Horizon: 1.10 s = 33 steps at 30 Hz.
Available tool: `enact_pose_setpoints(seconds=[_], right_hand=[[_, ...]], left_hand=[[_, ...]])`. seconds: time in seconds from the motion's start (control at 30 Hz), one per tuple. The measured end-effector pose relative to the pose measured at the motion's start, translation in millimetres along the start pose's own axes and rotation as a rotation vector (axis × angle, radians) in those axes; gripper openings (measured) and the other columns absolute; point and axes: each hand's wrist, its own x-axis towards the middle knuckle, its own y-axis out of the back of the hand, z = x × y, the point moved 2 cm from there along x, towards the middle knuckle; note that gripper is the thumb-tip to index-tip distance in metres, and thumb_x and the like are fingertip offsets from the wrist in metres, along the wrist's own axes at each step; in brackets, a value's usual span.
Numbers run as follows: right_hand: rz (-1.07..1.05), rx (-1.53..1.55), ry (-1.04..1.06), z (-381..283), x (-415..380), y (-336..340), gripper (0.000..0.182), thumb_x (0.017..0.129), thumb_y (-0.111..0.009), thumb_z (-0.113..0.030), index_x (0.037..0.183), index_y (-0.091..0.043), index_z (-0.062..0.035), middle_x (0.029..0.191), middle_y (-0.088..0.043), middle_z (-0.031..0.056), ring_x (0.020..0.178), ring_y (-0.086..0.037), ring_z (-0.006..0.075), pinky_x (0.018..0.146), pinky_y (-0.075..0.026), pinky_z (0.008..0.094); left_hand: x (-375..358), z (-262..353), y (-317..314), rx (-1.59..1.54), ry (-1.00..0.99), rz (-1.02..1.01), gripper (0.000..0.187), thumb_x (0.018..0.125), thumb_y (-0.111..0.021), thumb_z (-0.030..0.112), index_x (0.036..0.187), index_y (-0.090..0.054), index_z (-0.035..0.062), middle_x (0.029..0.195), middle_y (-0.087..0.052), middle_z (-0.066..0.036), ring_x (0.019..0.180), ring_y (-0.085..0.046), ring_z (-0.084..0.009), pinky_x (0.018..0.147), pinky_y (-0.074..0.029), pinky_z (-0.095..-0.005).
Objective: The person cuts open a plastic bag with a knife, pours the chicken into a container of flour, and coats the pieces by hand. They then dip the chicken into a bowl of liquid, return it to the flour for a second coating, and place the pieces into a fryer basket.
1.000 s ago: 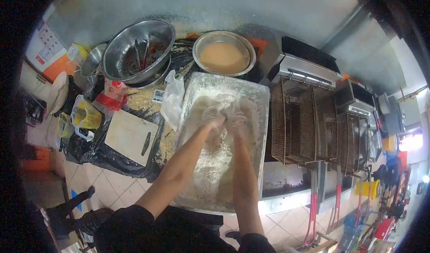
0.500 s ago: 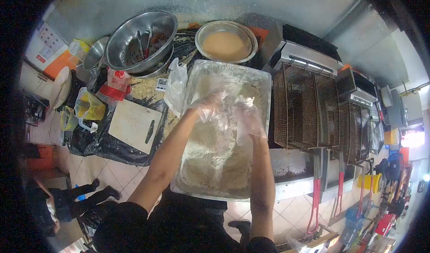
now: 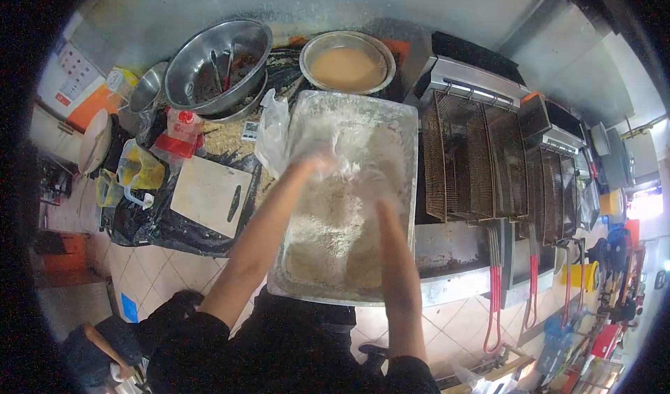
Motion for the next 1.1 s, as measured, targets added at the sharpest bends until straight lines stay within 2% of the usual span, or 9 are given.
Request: enact_pose_setpoints(seconds=[0.1,0.2,0.3,0.47,0.53,0.63,0.7,0.83,1.1], right_hand=[[0.584,-0.142,0.298,46.3,61.3,-50.8,0.036,0.075,-0.064,-0.024,0.106,-0.055,-0.0076,0.082,-0.057,0.0044,0.078,-0.054,0.0158,0.066,-0.047,0.0299],[0.464,-0.181,0.221,54.6,47.8,-37.3,0.05,0.076,-0.061,-0.019,0.122,-0.045,-0.0075,0.077,-0.054,0.0034,0.065,-0.052,0.0178,0.059,-0.048,0.032],[0.489,-0.071,0.26,-9.1,5.6,29.9,0.029,0.077,-0.06,-0.034,0.073,-0.056,-0.0053,0.083,-0.057,0.0167,0.074,-0.058,0.0238,0.057,-0.045,0.0365],[0.681,-1.738,0.613,-12.7,-12.5,53.1,0.044,0.085,-0.048,-0.02,0.128,-0.037,-0.0143,0.084,-0.058,0.0076,0.067,-0.055,0.0202,0.048,-0.043,0.0333],[0.827,-0.848,1.183,-30.2,-34.3,68.4,0.062,0.083,-0.048,-0.013,0.138,-0.021,-0.0177,0.079,-0.055,0.0052,0.063,-0.053,0.0206,0.047,-0.043,0.0338],[0.29,0.414,0.712,-23.6,-38.4,71.4,0.022,0.076,-0.063,-0.023,0.088,-0.06,-0.0043,0.079,-0.058,0.0111,0.069,-0.056,0.0241,0.06,-0.045,0.0332],[0.368,-0.329,0.23,-86.3,-95.2,94.2,0.032,0.07,-0.067,-0.021,0.09,-0.057,0.0026,0.085,-0.059,0.0179,0.074,-0.057,0.0282,0.068,-0.046,0.0336],[0.561,-0.682,0.55,-63.4,-95.3,95.5,0.018,0.076,-0.058,-0.018,0.084,-0.061,-0.0023,0.081,-0.059,0.0079,0.073,-0.058,0.0222,0.062,-0.047,0.0355],[0.183,0.427,0.444,-85.3,-114.4,114.1,0.059,0.072,-0.06,-0.003,0.126,-0.038,-0.0026,0.111,-0.056,0.0135,0.091,-0.057,0.0205,0.079,-0.046,0.0324]], left_hand=[[24.4,-26.8,-16.8,-0.012,0.116,-0.095,0.028,0.071,-0.057,0.021,0.092,-0.06,0.0037,0.1,-0.059,-0.017,0.1,-0.053,-0.0231,0.088,-0.04,-0.0353],[8.9,-27.0,-30.6,-0.167,0.059,-0.177,0.02,0.071,-0.057,0.024,0.077,-0.062,0.006,0.087,-0.063,-0.013,0.086,-0.059,-0.0242,0.075,-0.045,-0.036],[3.3,-34.5,-29.1,-0.465,-0.04,-0.081,0.025,0.074,-0.058,0.03,0.079,-0.061,0.0051,0.079,-0.062,-0.013,0.075,-0.059,-0.0278,0.067,-0.046,-0.0384],[-14.3,3.0,47.4,-0.119,-0.279,0.399,0.027,0.071,-0.056,0.032,0.069,-0.06,0.0051,0.073,-0.061,-0.016,0.072,-0.06,-0.0322,0.064,-0.046,-0.0407],[-11.4,8.9,62.8,-0.122,-0.183,0.326,0.027,0.071,-0.056,0.031,0.07,-0.061,0.0047,0.075,-0.062,-0.016,0.073,-0.06,-0.0321,0.065,-0.046,-0.0411],[-4.3,5.2,70.1,-0.131,-0.085,0.203,0.029,0.071,-0.057,0.031,0.076,-0.061,0.0028,0.077,-0.061,-0.018,0.074,-0.059,-0.034,0.068,-0.046,-0.0427],[1.6,0.8,60.3,-0.139,-0.084,0.163,0.032,0.071,-0.058,0.032,0.081,-0.061,0.0012,0.079,-0.06,-0.019,0.075,-0.058,-0.0362,0.069,-0.045,-0.0439],[9.4,-6.6,36.4,-0.132,-0.091,0.154,0.034,0.074,-0.055,0.035,0.08,-0.062,0.0021,0.077,-0.061,-0.018,0.074,-0.06,-0.0335,0.067,-0.047,-0.0417],[35.0,-29.9,-38.8,-0.107,-0.091,0.111,0.038,0.078,-0.05,0.037,0.08,-0.062,0.0019,0.08,-0.063,-0.017,0.076,-0.062,-0.0302,0.068,-0.047,-0.0383]])
